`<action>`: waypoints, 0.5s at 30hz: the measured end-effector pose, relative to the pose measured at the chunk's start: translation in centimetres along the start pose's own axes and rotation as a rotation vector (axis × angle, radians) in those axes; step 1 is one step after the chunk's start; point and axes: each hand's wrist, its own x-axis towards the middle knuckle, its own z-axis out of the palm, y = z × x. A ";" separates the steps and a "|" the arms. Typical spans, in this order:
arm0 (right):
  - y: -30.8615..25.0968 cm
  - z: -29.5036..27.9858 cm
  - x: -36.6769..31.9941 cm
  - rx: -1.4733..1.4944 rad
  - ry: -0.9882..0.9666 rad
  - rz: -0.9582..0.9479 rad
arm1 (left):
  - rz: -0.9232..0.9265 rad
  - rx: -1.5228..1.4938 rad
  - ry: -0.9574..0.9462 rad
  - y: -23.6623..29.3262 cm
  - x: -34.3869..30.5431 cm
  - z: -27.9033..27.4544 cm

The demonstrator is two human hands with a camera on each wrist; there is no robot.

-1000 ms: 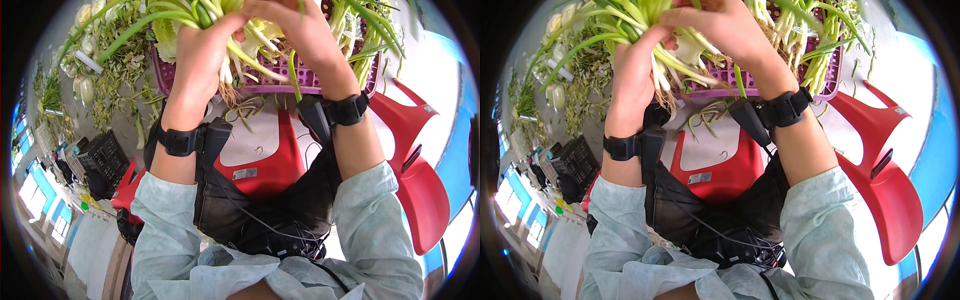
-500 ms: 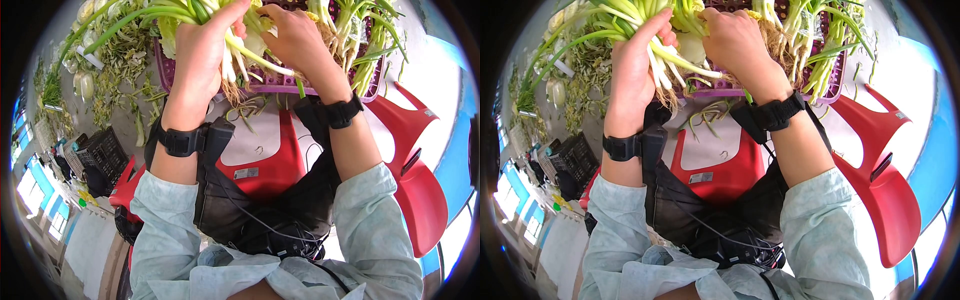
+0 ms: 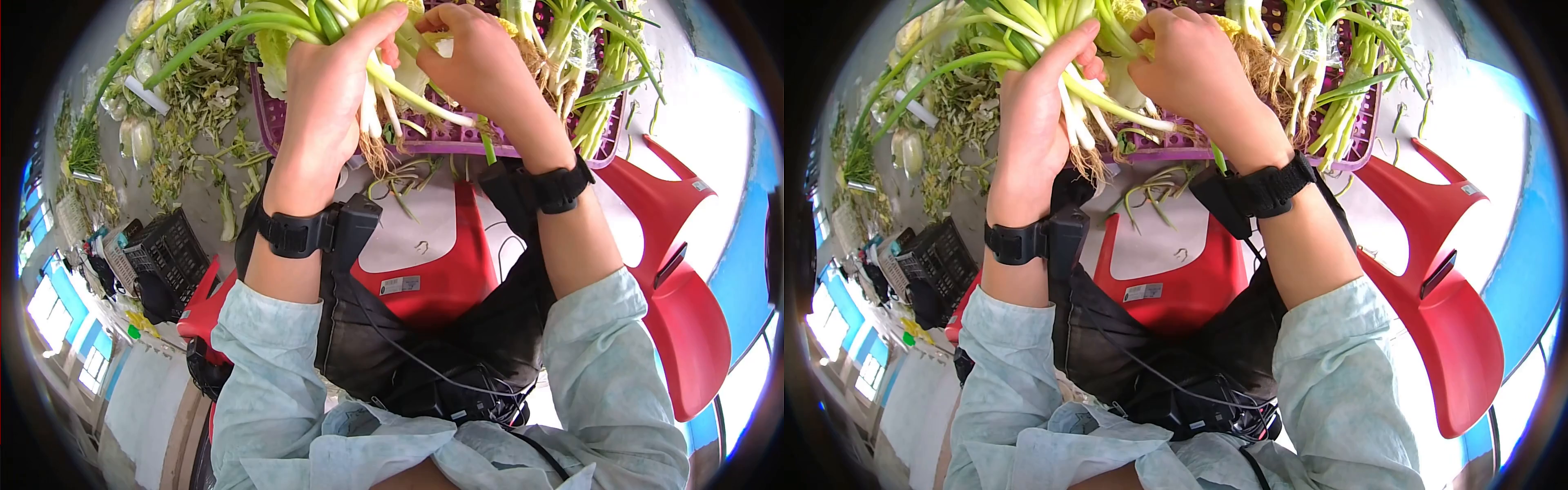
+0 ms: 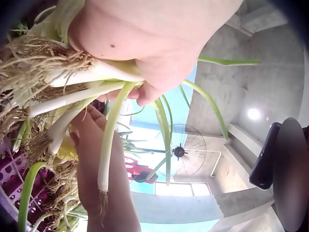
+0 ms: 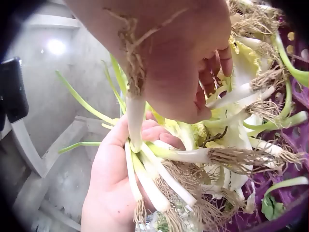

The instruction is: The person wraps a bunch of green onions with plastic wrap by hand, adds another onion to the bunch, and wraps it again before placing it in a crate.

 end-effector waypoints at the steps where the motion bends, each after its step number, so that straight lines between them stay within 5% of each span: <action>1: -0.6 -0.6 0.3 0.085 -0.016 0.032 | -0.001 -0.005 -0.001 0.0 0.1 -0.1; 4: -1.3 -1.0 0.8 0.269 0.052 0.171 | 0.033 -0.029 -0.006 -0.4 0.3 -0.4; 7: -2.1 -1.9 1.8 0.834 -0.006 0.318 | 0.045 -0.058 0.040 -0.4 0.4 -0.2; 15: -2.6 -2.3 1.8 0.938 -0.012 0.255 | 0.031 -0.044 0.040 -0.3 0.2 -0.1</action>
